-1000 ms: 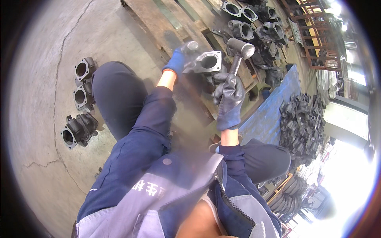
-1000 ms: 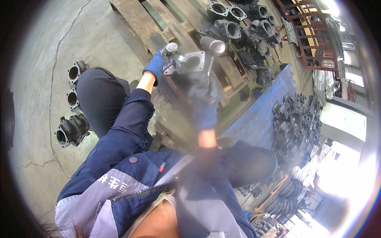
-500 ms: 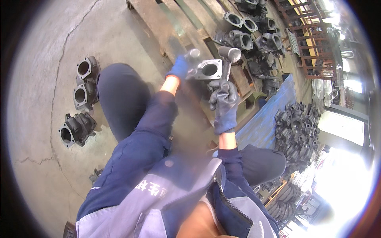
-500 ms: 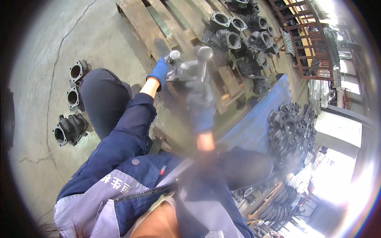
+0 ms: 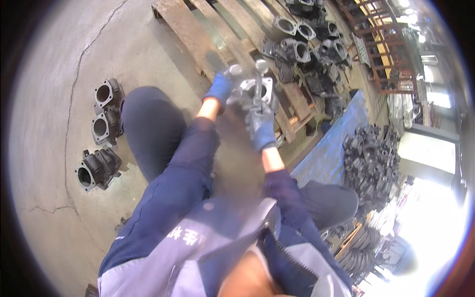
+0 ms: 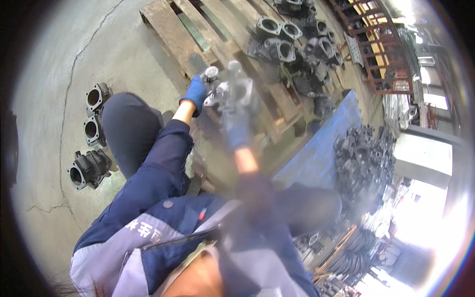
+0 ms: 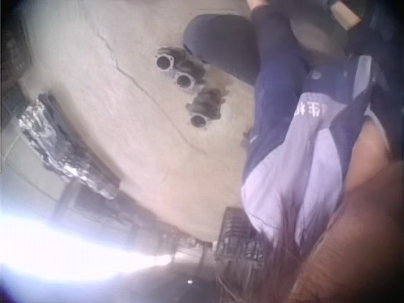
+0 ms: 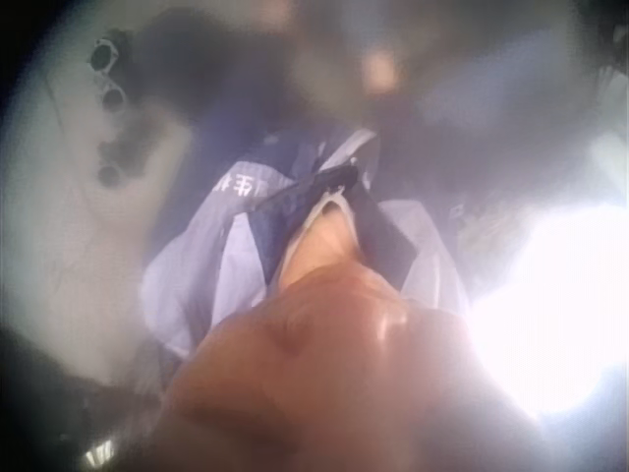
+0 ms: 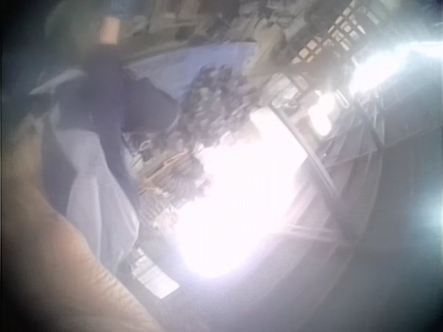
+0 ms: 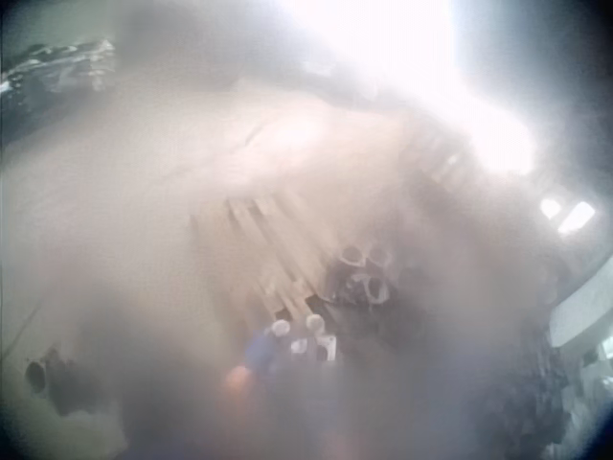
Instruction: The person sits on the floor and repeatedly strikes a metal part with a hammer, rotating it to hit different sides. They place the part on a wooden pallet and continue striking it multiple times.
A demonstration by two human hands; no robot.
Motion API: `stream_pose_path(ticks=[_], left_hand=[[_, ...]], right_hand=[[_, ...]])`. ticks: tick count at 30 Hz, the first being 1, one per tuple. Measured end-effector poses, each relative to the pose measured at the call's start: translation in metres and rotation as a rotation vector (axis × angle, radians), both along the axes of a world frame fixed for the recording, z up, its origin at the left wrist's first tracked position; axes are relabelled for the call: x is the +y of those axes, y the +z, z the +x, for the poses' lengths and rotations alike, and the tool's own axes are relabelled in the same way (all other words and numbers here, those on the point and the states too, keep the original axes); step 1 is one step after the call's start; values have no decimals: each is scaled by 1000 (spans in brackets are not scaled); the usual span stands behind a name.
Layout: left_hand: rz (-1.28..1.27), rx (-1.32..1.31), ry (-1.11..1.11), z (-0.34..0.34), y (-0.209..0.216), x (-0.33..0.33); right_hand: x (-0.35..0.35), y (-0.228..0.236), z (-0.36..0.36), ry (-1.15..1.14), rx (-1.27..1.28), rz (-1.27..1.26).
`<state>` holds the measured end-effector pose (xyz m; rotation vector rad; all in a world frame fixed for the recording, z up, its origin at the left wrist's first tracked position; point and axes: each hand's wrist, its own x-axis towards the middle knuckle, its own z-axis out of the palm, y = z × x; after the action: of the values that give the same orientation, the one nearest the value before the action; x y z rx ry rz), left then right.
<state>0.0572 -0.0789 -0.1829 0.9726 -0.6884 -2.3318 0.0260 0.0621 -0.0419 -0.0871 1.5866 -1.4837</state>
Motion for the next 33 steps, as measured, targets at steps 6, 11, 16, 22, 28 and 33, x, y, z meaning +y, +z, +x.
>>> stream_pose_path(ticks=[6,11,16,22,28,33], left_hand=[[-84,-8,91,-1,-59,-8],[-199,-133,-62,-14,-76,-13],[-44,135,-6,-6,-20,6],[-200,59,-111,-1,-6,11],[0,97,-74,-21,-60,3],[-42,189,-141,-10,-40,4]], right_hand=[[43,29,-16,59,552,-37],[48,43,-12,77,812,-1],[53,39,-3,-14,589,-76],[50,60,5,75,425,-110],[40,61,-1,138,985,88],[36,72,5,132,1038,-20]])
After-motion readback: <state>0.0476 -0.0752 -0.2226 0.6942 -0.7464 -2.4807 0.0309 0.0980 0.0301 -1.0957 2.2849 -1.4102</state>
